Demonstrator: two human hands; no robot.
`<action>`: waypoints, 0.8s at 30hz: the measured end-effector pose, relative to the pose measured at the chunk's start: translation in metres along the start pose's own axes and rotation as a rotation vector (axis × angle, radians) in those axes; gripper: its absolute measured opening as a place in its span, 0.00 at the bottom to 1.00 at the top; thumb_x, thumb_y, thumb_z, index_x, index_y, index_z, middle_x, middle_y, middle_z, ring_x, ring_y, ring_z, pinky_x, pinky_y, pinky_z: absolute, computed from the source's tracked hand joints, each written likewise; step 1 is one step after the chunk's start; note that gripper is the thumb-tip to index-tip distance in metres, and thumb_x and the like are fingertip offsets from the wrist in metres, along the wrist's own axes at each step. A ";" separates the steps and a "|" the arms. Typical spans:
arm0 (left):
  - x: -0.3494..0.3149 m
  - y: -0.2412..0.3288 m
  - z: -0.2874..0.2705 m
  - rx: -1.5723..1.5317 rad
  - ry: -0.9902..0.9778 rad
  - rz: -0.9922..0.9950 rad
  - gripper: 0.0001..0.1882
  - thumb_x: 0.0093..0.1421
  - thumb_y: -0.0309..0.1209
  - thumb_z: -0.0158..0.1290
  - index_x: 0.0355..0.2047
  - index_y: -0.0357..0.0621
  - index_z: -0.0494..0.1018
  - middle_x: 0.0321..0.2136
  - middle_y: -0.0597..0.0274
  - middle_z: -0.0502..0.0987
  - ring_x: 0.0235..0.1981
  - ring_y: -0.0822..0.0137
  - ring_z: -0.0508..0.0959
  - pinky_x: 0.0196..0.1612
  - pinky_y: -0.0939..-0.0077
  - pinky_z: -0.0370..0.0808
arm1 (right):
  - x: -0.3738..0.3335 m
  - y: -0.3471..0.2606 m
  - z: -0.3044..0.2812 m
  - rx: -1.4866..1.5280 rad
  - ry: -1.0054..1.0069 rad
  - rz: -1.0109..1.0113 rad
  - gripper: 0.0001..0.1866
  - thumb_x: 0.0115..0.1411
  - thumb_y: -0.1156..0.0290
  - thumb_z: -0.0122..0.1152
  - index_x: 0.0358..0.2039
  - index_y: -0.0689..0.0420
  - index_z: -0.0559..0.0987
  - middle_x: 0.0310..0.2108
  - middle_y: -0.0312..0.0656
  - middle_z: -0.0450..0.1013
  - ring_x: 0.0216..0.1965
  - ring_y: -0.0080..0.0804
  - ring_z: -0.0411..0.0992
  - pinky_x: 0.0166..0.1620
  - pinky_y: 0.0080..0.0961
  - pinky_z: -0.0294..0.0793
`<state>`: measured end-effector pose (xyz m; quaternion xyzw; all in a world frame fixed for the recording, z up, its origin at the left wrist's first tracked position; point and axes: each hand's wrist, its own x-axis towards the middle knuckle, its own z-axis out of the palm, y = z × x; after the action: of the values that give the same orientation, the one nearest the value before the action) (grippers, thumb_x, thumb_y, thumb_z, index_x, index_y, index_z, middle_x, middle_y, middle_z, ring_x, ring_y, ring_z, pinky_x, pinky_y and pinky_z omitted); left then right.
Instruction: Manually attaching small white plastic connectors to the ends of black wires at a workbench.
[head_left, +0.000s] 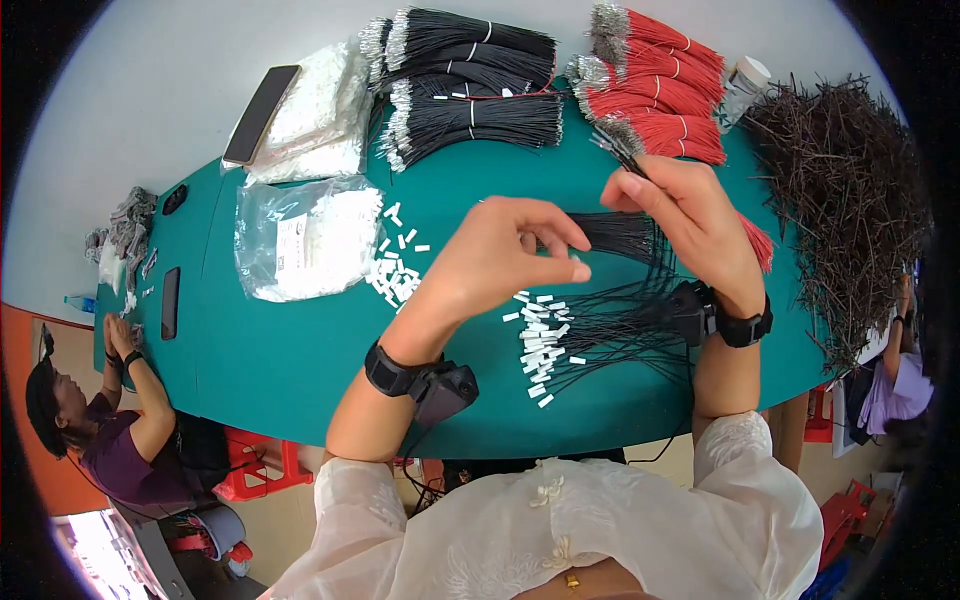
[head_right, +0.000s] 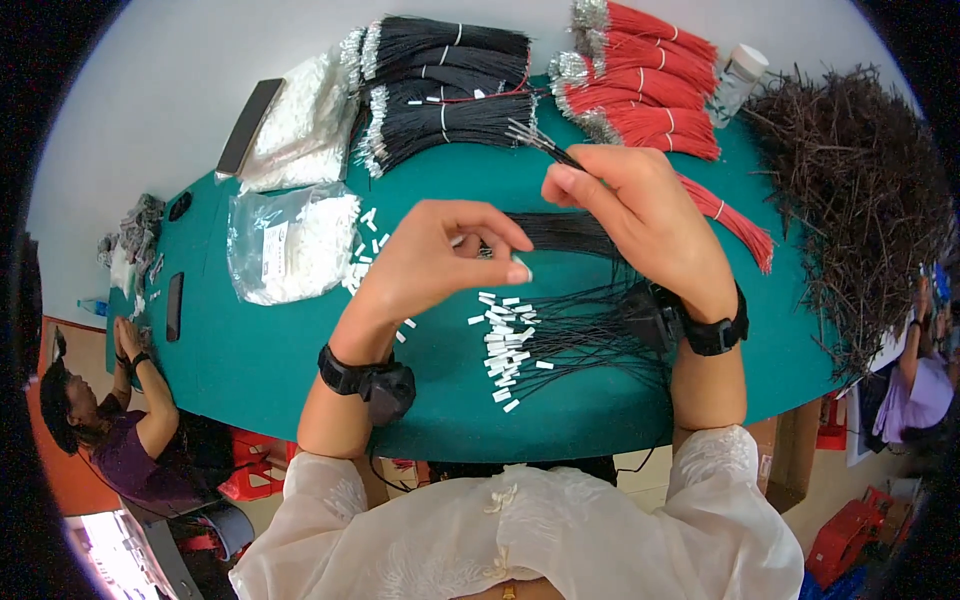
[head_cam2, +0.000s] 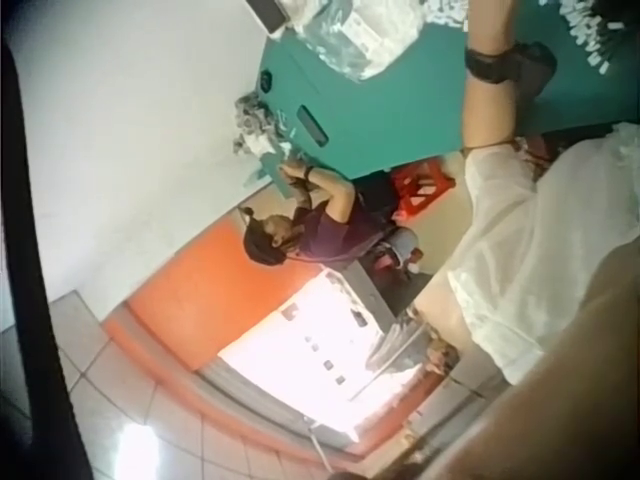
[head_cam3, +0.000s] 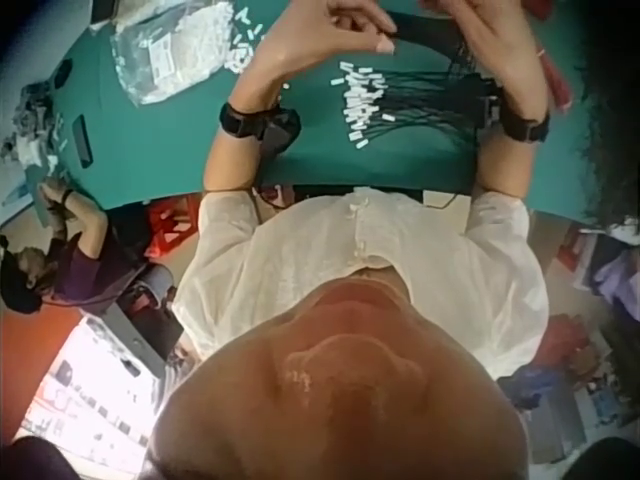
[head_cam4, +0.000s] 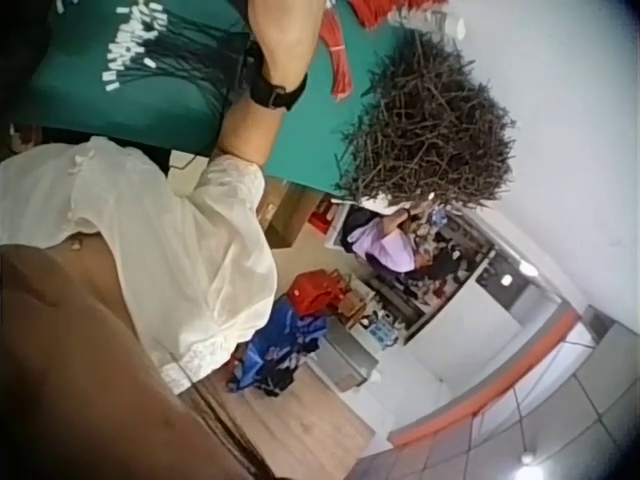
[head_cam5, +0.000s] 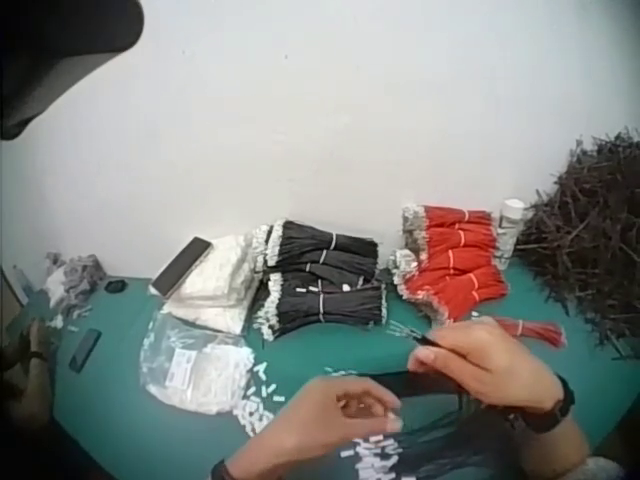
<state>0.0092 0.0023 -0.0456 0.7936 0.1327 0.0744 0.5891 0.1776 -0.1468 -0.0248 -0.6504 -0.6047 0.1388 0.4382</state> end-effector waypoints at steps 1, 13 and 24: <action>0.000 0.000 0.003 0.059 -0.024 0.014 0.10 0.54 0.26 0.61 0.38 0.39 0.78 0.25 0.74 0.75 0.24 0.85 0.67 0.27 0.89 0.61 | -0.001 -0.001 -0.001 -0.024 -0.007 0.044 0.12 0.66 0.71 0.49 0.30 0.65 0.76 0.17 0.33 0.62 0.19 0.19 0.56 0.22 0.20 0.55; 0.009 -0.019 -0.008 -0.899 0.225 0.126 0.10 0.60 0.26 0.55 0.40 0.35 0.71 0.28 0.67 0.72 0.28 0.78 0.71 0.31 0.86 0.67 | 0.005 -0.013 0.020 0.280 -0.038 0.244 0.07 0.64 0.72 0.54 0.30 0.61 0.74 0.18 0.26 0.61 0.21 0.12 0.56 0.23 0.14 0.53; 0.014 -0.019 0.006 -1.618 0.310 -0.176 0.07 0.62 0.20 0.49 0.37 0.30 0.64 0.39 0.50 0.68 0.40 0.64 0.73 0.43 0.81 0.76 | 0.007 -0.005 0.023 0.279 0.183 0.214 0.06 0.57 0.72 0.63 0.30 0.61 0.77 0.19 0.23 0.59 0.22 0.10 0.54 0.23 0.15 0.50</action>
<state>0.0220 0.0064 -0.0662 0.0918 0.1794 0.2089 0.9569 0.1597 -0.1320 -0.0322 -0.6537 -0.4648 0.2073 0.5601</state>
